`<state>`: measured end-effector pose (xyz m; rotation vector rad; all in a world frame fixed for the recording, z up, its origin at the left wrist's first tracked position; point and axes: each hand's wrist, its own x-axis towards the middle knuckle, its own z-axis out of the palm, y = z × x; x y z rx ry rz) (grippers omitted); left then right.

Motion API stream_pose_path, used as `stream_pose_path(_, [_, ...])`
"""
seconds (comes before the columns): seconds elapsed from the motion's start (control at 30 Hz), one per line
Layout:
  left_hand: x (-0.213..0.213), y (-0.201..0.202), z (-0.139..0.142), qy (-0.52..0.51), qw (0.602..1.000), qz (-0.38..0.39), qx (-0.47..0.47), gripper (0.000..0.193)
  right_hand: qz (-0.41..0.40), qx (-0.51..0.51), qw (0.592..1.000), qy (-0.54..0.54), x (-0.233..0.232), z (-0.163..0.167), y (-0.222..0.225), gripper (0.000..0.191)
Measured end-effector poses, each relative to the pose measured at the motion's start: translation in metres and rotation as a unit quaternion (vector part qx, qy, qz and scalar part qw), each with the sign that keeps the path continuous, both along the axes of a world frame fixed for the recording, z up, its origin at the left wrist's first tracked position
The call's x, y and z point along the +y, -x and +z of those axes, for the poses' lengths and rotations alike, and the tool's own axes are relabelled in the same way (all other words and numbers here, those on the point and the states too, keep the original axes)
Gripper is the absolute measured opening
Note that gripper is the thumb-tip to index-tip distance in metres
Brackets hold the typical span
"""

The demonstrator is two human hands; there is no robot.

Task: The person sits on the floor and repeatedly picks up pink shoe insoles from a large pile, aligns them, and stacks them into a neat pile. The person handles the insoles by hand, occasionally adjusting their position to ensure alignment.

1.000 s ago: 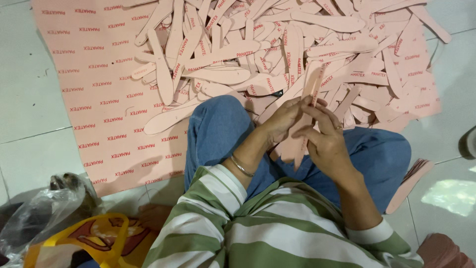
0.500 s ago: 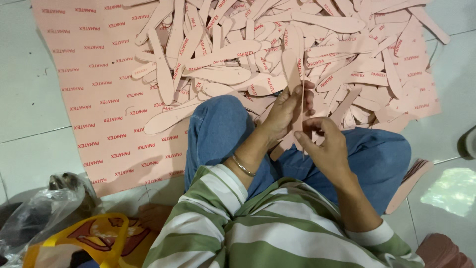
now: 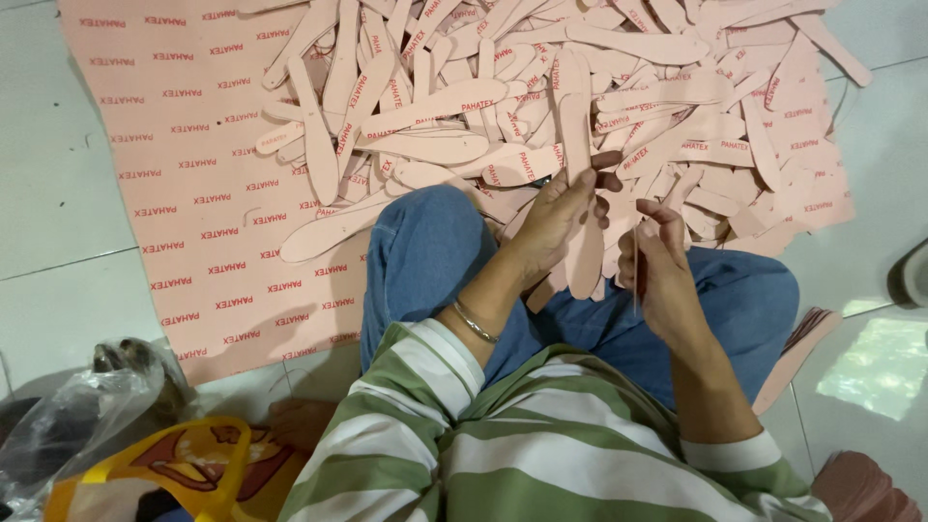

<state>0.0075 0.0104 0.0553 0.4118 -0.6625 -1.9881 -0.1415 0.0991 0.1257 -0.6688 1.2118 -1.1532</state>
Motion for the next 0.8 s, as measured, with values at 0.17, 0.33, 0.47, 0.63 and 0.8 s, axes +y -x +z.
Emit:
stream_pose_path(0.17, [-0.002, -0.007, 0.005, -0.027, 1.0, 0.004, -0.015, 0.052, 0.009, -0.016, 1.0, -0.017, 0.0, 0.01, -0.002, 0.033])
stream_pose_path(0.33, [-0.004, -0.005, -0.003, -0.04, 0.999, -0.009, -0.003, 0.063, 0.011, -0.028, 0.998, -0.059, -0.002, 0.013, 0.001, 0.032])
stream_pose_path(0.47, [-0.003, 0.002, -0.01, -0.036, 0.998, -0.002, -0.052, 0.066, 0.024, 0.022, 0.999, 0.003, -0.002, 0.004, -0.002, 0.029])
stream_pose_path(0.63, [-0.001, 0.002, -0.003, -0.096, 0.994, -0.033, -0.035, 0.055, 0.028, 0.103, 0.994, 0.025, -0.003, -0.005, -0.008, 0.029])
stream_pose_path(0.8, [-0.002, -0.001, 0.004, -0.054, 0.997, -0.037, -0.042, 0.047, 0.037, 0.126, 0.99, 0.054, -0.006, -0.006, -0.009, 0.031])
